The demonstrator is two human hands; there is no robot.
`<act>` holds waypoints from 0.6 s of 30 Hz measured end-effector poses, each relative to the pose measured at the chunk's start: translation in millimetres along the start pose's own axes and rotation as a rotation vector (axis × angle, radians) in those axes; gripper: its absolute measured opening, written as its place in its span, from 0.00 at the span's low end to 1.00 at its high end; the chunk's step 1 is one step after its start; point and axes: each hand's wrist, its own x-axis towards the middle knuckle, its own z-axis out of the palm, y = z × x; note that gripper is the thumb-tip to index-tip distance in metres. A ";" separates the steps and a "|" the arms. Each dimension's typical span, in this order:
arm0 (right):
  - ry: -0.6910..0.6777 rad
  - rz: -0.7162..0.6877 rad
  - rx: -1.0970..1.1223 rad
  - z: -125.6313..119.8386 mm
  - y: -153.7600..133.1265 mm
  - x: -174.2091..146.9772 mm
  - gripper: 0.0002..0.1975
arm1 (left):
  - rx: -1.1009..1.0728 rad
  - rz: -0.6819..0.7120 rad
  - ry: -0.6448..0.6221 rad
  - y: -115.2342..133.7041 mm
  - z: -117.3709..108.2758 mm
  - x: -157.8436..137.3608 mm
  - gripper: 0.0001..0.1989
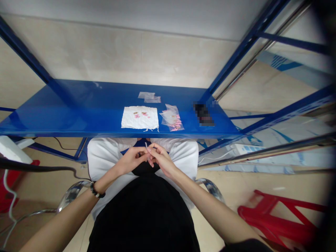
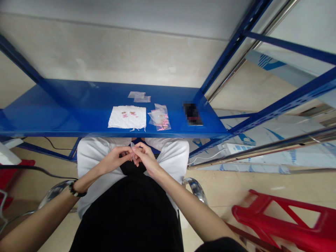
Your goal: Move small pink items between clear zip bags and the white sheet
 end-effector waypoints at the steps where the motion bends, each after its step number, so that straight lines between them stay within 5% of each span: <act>1: 0.013 0.002 -0.005 0.4 1.2 0.1 0.17 | -0.044 -0.002 -0.025 -0.4 -0.7 0.2 0.16; 18: 0.043 -0.023 -0.028 -0.9 8.2 4.2 0.16 | -0.104 -0.064 0.051 -11.4 -1.4 3.2 0.15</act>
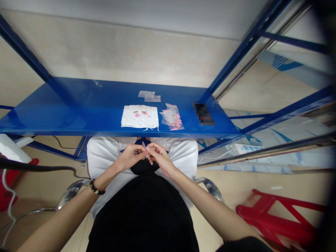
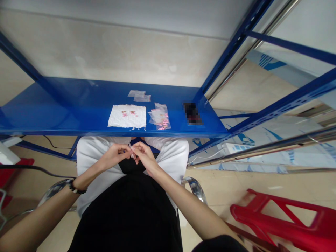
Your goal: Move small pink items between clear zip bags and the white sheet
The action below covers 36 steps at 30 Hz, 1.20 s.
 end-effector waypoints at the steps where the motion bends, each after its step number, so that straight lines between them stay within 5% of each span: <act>1: 0.016 -0.004 -0.006 0.2 -0.8 -0.2 0.16 | 0.003 0.013 -0.003 0.8 -1.0 0.0 0.15; 6: 0.048 -0.036 -0.091 -0.1 -9.9 0.2 0.25 | 0.094 0.113 0.043 8.0 -5.2 0.0 0.13; 16: 0.056 -0.031 -0.132 -9.2 -2.2 4.5 0.16 | 0.115 0.064 0.067 3.1 -0.4 0.9 0.11; 25: 0.091 -0.083 -0.207 -9.5 -7.2 5.9 0.15 | -0.099 -0.036 0.056 -6.1 6.1 4.0 0.16; 36: 0.128 -0.114 -0.280 -5.4 -5.3 4.5 0.15 | -0.093 -0.030 0.284 -16.7 5.2 6.2 0.10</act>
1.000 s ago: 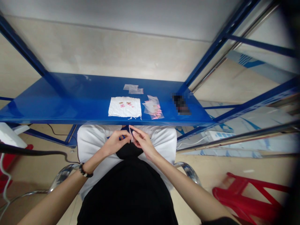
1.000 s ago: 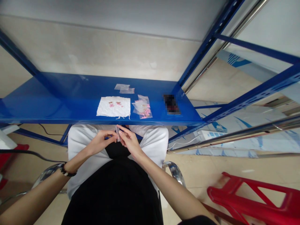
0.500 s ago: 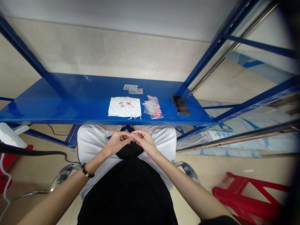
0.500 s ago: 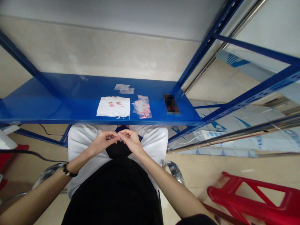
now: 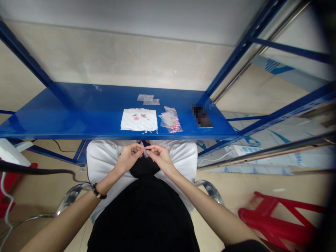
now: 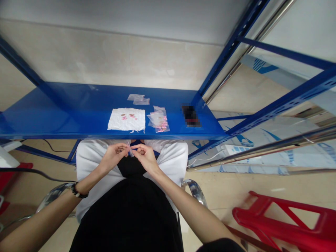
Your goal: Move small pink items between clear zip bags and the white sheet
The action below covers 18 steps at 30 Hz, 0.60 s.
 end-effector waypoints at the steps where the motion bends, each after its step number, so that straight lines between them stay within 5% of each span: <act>1: 0.003 -0.006 0.000 0.0 0.2 0.1 0.14 | -0.009 -0.013 0.014 -0.8 -0.2 0.5 0.10; 10: 0.026 -0.095 -0.014 0.8 1.0 2.2 0.12 | -0.019 0.004 -0.002 -0.4 1.4 -0.6 0.10; 18: -0.060 0.048 0.031 -6.3 1.8 4.2 0.17 | -0.143 -0.032 -0.136 4.2 1.9 -2.3 0.12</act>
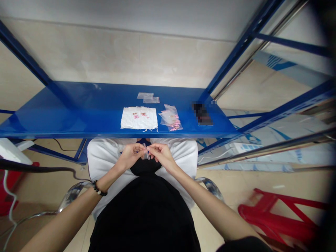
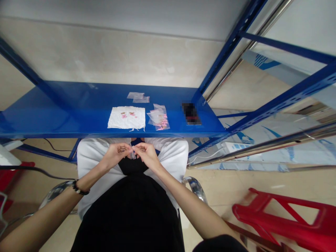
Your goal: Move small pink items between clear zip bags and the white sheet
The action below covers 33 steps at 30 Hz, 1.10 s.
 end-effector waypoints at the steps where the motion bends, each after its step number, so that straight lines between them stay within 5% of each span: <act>1: -0.013 0.010 -0.003 -1.7 0.0 0.5 0.17 | -0.011 -0.012 -0.003 1.3 -0.1 -0.2 0.13; 14: -0.046 -0.043 -0.114 -5.7 -5.3 0.8 0.13 | 0.127 0.025 0.015 7.2 1.9 -1.9 0.11; 19: 0.018 -0.190 -0.355 -3.5 -4.5 -0.2 0.05 | 0.366 0.119 0.058 8.3 4.7 -4.6 0.06; 26: 0.055 -0.193 -0.620 3.1 -4.0 -7.8 0.02 | 0.491 0.105 0.100 -0.2 11.5 -8.6 0.06; 33: 0.234 -0.226 -0.771 0.8 -10.2 -7.0 0.04 | 0.629 0.141 0.196 7.8 7.6 -10.7 0.05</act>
